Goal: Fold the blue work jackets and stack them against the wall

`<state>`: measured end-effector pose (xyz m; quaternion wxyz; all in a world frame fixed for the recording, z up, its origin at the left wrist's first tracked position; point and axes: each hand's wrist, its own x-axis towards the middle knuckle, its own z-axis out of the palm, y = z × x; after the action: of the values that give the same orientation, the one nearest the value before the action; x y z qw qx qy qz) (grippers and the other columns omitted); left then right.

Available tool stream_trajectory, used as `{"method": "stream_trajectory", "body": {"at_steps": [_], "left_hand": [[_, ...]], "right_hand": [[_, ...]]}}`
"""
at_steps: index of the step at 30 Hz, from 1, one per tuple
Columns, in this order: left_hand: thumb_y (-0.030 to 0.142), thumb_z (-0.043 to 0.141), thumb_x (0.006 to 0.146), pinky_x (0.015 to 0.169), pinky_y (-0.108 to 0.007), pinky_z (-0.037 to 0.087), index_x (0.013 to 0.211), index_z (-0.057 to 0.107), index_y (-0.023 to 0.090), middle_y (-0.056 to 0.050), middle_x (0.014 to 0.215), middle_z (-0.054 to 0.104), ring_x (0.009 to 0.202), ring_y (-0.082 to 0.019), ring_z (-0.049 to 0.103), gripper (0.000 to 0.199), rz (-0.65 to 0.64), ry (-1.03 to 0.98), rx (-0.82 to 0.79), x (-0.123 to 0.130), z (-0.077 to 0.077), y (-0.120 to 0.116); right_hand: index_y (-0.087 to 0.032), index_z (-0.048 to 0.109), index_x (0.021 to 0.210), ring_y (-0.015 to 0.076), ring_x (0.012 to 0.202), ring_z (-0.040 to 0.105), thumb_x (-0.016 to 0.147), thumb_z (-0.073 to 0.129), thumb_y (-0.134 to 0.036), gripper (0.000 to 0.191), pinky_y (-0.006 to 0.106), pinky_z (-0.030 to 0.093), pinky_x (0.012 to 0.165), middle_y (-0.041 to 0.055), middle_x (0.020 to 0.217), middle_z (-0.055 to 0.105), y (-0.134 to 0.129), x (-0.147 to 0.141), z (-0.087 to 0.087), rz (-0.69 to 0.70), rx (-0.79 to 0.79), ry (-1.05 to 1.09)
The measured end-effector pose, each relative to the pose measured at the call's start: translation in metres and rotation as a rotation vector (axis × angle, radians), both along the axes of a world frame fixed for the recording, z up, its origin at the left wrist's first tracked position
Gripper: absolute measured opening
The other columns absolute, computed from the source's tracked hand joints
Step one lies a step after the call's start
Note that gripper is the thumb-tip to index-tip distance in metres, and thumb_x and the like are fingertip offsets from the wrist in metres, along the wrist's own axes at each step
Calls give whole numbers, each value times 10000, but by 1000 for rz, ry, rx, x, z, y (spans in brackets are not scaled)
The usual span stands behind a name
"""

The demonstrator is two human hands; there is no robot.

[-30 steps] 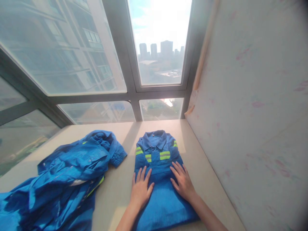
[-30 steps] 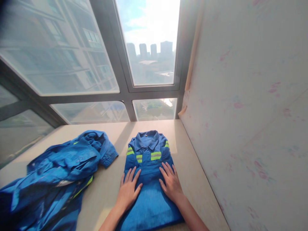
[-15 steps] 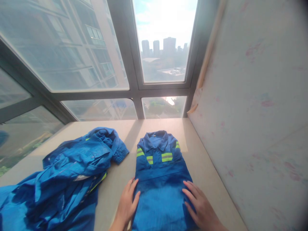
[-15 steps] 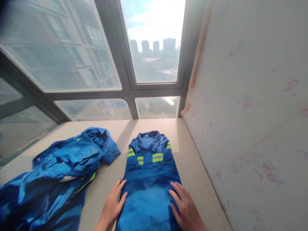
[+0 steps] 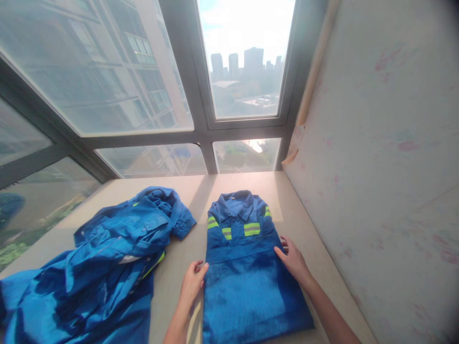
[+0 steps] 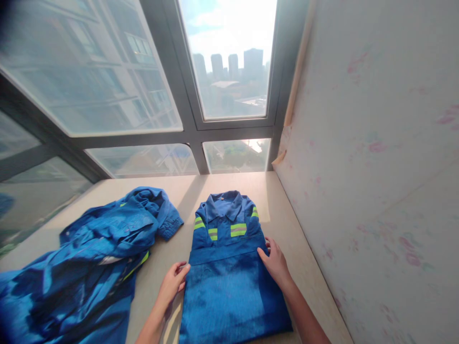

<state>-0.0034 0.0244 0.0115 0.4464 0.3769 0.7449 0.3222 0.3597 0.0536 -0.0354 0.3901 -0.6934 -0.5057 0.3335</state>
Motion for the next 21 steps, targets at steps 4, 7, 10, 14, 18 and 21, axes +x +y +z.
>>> {"method": "stream_trajectory", "body": {"at_steps": [4,7,10,14,18,21], "left_hand": [[638,651,727,873,-391,570,1135,660,157,-151,1151,729,1090,-306,687,631,-83,-223,-70,11,18,-2],[630,700,716,927,-402,562,1089,701,179,-113,1136,746,1069,-298,701,585,-193,-418,-94,20,28,-2],[575,751,709,930,-420,566,1136,692,180,-118,1152,742,1059,-302,707,585,-190,-526,-51,23,32,-4],[522,745,750,891,-438,583,1213,662,178,-134,1156,739,1044,-318,714,583,-131,-640,-24,17,40,-2],[538,762,721,889,-440,587,1181,681,171,-131,1129,749,1023,-323,721,594,-171,-577,12,12,37,15],[560,781,674,927,-426,574,1127,704,144,-140,1097,757,1015,-311,724,620,-173,-460,42,15,22,29]], "right_hand": [[-169,646,1210,280,944,711,783,622,-496,538,393,566,832,114,1034,743,0,-4,14,48,-60,90],[-174,705,1112,303,1002,701,760,648,-494,479,393,564,853,117,1051,753,1,-9,29,88,-75,92],[-168,725,1078,317,1016,696,733,665,-468,461,407,561,866,115,1039,760,2,-13,42,82,-96,73],[-168,702,1149,302,1014,698,795,600,-460,471,407,564,870,107,1101,749,2,-13,49,136,-48,156],[-184,695,1148,296,1014,697,842,539,-434,425,412,562,880,106,1103,743,7,-13,34,179,40,42],[-184,707,1095,318,1027,686,835,551,-381,362,431,552,897,139,1059,733,7,-15,12,90,109,-267]]}}
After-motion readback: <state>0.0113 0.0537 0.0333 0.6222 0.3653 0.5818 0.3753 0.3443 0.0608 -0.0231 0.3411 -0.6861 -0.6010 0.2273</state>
